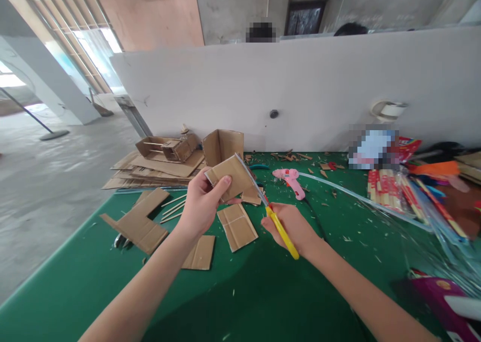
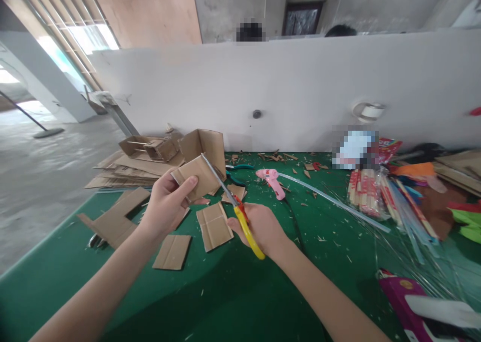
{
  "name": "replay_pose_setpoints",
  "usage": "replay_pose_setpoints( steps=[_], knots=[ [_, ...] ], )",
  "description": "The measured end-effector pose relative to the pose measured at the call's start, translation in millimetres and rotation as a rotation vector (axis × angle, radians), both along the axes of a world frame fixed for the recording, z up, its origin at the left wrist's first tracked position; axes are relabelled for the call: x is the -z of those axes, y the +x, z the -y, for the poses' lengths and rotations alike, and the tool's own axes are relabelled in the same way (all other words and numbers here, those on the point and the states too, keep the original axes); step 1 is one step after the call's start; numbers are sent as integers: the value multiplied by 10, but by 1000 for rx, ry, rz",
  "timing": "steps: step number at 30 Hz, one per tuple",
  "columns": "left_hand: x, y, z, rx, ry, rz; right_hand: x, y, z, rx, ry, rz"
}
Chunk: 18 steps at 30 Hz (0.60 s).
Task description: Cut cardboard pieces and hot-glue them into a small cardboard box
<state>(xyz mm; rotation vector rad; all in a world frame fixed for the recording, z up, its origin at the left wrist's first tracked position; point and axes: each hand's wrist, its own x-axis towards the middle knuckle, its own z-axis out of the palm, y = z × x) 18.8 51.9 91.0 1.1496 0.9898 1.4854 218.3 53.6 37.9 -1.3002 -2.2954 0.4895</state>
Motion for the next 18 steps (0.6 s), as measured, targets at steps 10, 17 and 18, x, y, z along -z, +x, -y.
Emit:
replay_pose_setpoints(
  steps=[10,17,18],
  knots=[
    [-58,110,4,81,40,-53,-17,20,-12,78,163,-26],
    [-201,331,-256,78,80,11,-217,115,-114,274,158,-411],
    [-208,344,-283,71,80,41,-236,124,-127,298,88,-534]
  ],
)
